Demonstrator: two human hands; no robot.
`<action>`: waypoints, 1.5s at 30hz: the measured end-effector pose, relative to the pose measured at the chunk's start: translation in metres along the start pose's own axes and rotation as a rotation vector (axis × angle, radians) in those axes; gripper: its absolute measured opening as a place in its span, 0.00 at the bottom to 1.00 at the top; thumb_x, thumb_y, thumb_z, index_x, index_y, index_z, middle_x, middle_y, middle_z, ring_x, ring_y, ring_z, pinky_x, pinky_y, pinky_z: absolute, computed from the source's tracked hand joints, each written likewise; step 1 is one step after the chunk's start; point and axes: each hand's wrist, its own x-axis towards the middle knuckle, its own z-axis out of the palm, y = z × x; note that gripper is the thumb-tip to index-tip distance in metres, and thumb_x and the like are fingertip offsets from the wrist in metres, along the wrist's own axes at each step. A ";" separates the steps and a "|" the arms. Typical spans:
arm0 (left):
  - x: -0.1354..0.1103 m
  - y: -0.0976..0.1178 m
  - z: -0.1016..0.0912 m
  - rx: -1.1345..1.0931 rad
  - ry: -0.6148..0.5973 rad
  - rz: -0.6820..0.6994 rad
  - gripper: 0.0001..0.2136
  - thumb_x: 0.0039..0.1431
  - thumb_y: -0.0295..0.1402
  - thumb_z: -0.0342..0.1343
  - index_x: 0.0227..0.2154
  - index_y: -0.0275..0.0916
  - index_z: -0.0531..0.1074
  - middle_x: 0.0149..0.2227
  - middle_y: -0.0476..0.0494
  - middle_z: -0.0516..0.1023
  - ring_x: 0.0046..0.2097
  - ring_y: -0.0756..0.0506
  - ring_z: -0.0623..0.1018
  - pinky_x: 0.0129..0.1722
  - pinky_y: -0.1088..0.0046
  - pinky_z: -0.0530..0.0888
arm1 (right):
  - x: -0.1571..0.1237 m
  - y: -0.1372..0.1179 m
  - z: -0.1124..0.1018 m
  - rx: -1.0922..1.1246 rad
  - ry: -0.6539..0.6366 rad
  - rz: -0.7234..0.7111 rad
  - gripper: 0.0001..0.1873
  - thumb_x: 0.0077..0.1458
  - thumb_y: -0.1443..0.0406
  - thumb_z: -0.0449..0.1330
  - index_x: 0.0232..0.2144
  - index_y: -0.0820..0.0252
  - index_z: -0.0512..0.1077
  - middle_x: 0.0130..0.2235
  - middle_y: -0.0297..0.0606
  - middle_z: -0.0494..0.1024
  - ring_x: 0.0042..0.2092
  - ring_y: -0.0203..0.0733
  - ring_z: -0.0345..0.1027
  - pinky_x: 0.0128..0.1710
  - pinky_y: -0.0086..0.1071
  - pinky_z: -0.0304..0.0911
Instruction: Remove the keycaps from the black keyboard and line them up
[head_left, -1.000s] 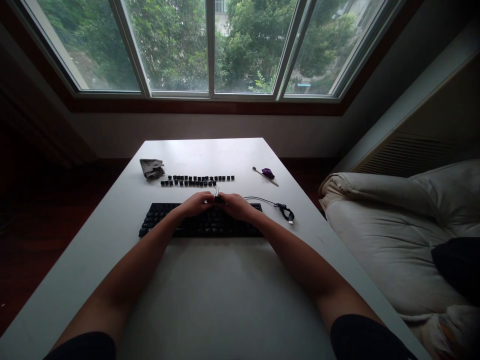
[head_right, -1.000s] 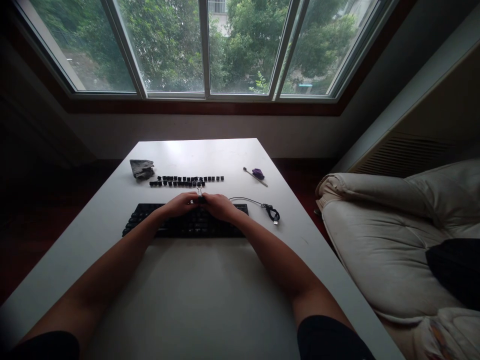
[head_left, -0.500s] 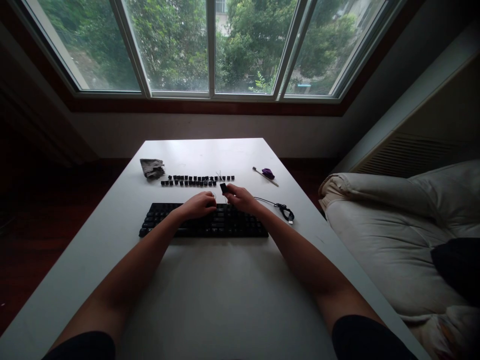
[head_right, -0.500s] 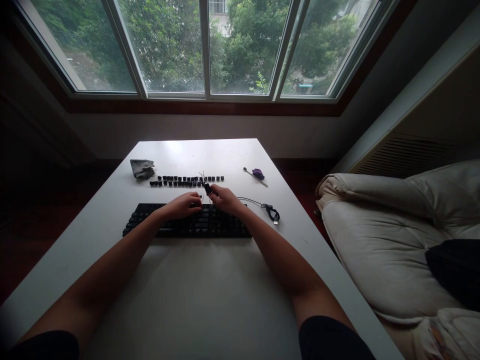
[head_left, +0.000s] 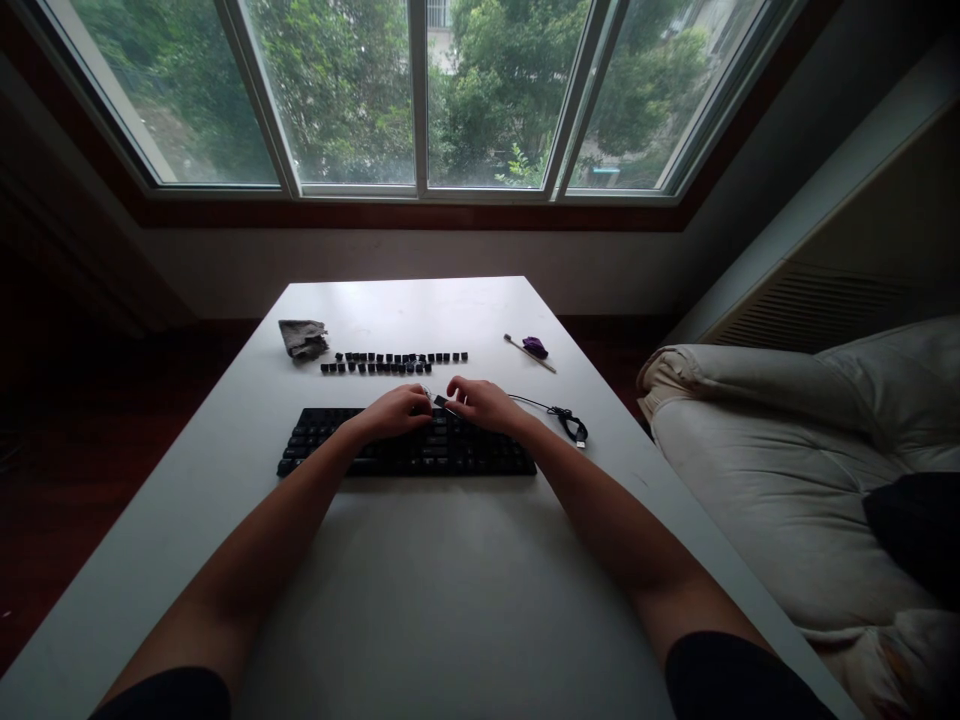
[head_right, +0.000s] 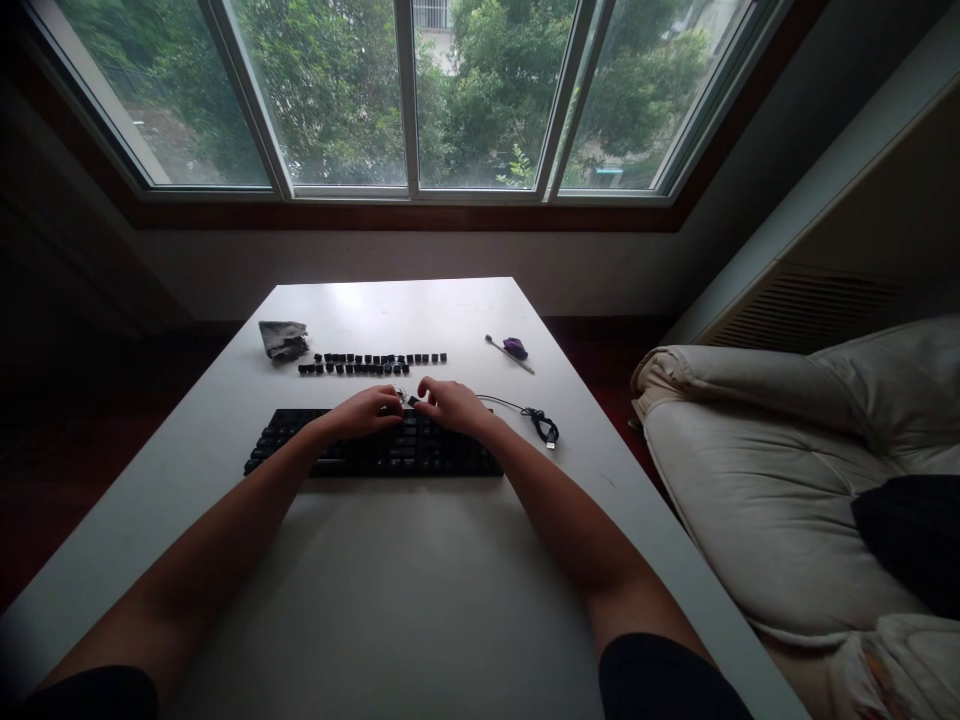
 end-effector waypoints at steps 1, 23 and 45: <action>0.000 -0.001 0.000 -0.006 -0.002 0.004 0.08 0.59 0.38 0.59 0.35 0.41 0.80 0.38 0.43 0.74 0.41 0.44 0.74 0.41 0.70 0.70 | -0.001 -0.001 0.002 -0.011 -0.025 -0.019 0.12 0.60 0.60 0.62 0.46 0.56 0.72 0.36 0.36 0.79 0.35 0.38 0.70 0.35 0.28 0.57; 0.005 -0.013 0.002 -0.196 0.282 -0.247 0.12 0.63 0.42 0.54 0.37 0.39 0.77 0.36 0.45 0.80 0.36 0.46 0.76 0.36 0.72 0.71 | 0.002 -0.009 -0.025 0.953 0.217 0.044 0.16 0.60 0.55 0.59 0.44 0.61 0.70 0.32 0.34 0.72 0.32 0.37 0.71 0.28 0.29 0.69; 0.002 -0.007 0.003 -0.076 0.126 -0.148 0.10 0.62 0.36 0.55 0.37 0.42 0.80 0.39 0.45 0.78 0.37 0.46 0.76 0.40 0.70 0.71 | 0.004 -0.003 -0.002 0.573 -0.025 -0.013 0.12 0.61 0.61 0.60 0.45 0.59 0.73 0.34 0.36 0.80 0.34 0.38 0.76 0.35 0.32 0.72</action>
